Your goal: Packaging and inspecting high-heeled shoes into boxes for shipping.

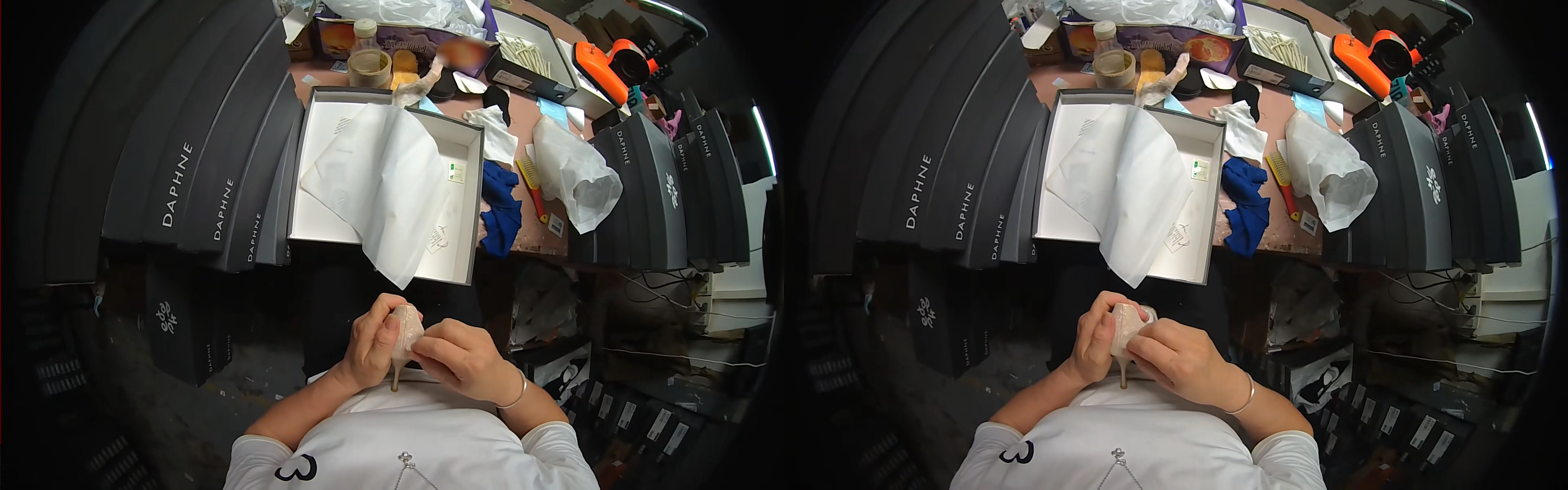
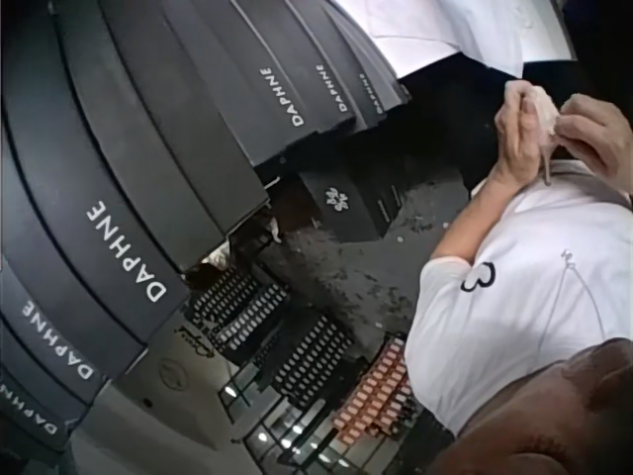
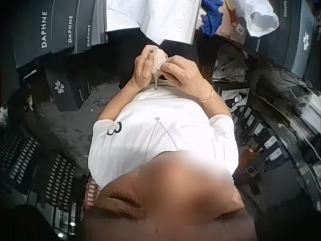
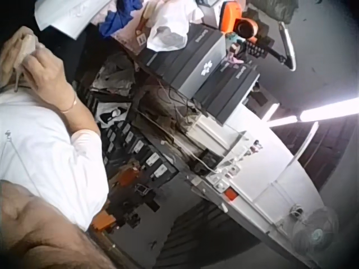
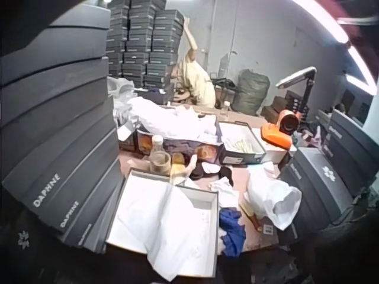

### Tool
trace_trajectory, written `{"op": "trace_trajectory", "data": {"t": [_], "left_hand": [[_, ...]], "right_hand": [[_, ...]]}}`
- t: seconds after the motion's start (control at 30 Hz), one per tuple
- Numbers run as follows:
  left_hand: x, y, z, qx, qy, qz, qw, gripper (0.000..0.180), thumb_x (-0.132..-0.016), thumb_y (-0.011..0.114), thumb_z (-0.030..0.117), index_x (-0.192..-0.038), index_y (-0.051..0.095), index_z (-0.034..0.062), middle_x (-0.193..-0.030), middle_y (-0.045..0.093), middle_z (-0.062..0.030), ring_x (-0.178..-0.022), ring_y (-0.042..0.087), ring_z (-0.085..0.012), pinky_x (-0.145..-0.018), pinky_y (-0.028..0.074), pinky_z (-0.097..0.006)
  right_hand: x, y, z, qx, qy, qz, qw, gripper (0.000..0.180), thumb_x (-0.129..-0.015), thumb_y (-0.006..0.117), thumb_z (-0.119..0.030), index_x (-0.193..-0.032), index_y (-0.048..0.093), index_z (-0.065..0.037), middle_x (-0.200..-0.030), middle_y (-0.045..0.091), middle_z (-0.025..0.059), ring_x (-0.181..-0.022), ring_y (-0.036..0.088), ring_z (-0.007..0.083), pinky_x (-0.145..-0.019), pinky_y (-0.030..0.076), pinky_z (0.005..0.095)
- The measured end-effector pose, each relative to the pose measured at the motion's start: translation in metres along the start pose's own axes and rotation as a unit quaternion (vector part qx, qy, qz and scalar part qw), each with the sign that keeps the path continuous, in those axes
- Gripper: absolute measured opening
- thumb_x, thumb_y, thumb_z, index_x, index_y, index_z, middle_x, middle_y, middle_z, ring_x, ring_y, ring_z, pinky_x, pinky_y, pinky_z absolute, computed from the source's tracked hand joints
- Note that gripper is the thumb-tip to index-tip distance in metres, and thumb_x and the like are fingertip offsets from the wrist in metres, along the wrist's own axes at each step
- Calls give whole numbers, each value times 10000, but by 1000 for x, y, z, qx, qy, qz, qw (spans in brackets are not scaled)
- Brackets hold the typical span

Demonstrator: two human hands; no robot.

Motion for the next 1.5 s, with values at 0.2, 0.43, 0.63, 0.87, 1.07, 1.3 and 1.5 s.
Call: {"op": "trace_trajectory", "data": {"t": [0.2, 0.43, 0.63, 0.87, 1.07, 1.3, 1.5], "left_hand": [[0, 2, -1, 10, 15, 14, 1000, 393, -1021, 351, 357, -1068, 505, -2, -883, 646, -138, -772, 642, -228, -706, 503, -318], [-1, 0, -2, -11, 2, -4, 1000, 456, -1023, 309, 390, -1067, 515, -14, -915, 664, -124, -798, 642, -168, -718, 512, -288], [-2, 1, -5, -8, 18, 0, 1000, 347, -1019, 374, 313, -1073, 506, -3, -856, 616, -136, -739, 612, -237, -675, 478, -322], [-2, 1, -6, -36, 14, -25, 999, 429, -1030, 310, 362, -1075, 501, -19, -938, 660, -139, -819, 646, -179, -738, 512, -295], [-2, 5, -9, 8, 29, 13, 999, 345, -1021, 375, 316, -1058, 508, 0, -842, 593, -138, -723, 597, -246, -664, 466, -328], [-4, 4, -8, -5, 21, 4, 1000, 326, -1018, 385, 299, -1053, 508, 0, -839, 597, -137, -719, 600, -239, -661, 469, -329], [-4, 6, -6, -6, 29, 0, 1000, 323, -1017, 389, 295, -1063, 510, -1, -841, 601, -138, -729, 606, -241, -665, 470, -327]], "right_hand": [[-9, -4, -2, 15, 19, 40, 999, 225, -734, 754, -42, -923, 634, -22, -835, 592, 88, -688, 607, 228, -596, 513, 316], [0, -6, -5, 15, 14, 10, 1000, 243, -702, 783, -16, -905, 649, -21, -781, 599, 66, -651, 606, 200, -539, 484, 282], [-9, -3, -3, 51, -5, 4, 999, 277, -676, 759, -10, -921, 631, -26, -832, 590, 73, -687, 597, 211, -564, 497, 299], [-12, -7, 2, 62, 10, 50, 997, 254, -691, 757, -22, -913, 633, -37, -836, 595, 65, -684, 602, 207, -583, 510, 296], [-2, -12, -3, 32, -5, -10, 999, 244, -691, 754, -16, -903, 633, -28, -839, 602, 78, -678, 598, 210, -568, 502, 301], [-2, -11, 2, 28, -12, -32, 999, 271, -684, 762, -21, -920, 628, -26, -839, 595, 71, -690, 600, 207, -574, 501, 296], [-11, -9, 7, 56, -21, -1, 998, 263, -683, 761, -24, -911, 629, -26, -825, 589, 69, -691, 601, 211, -583, 505, 303]]}}
Point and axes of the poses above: each hand's wrist, its own x-axis away from the middle knuckle, its own y-axis out of the palm, z = x × y, the point moved 1 cm from there along -x, towards the middle knuckle
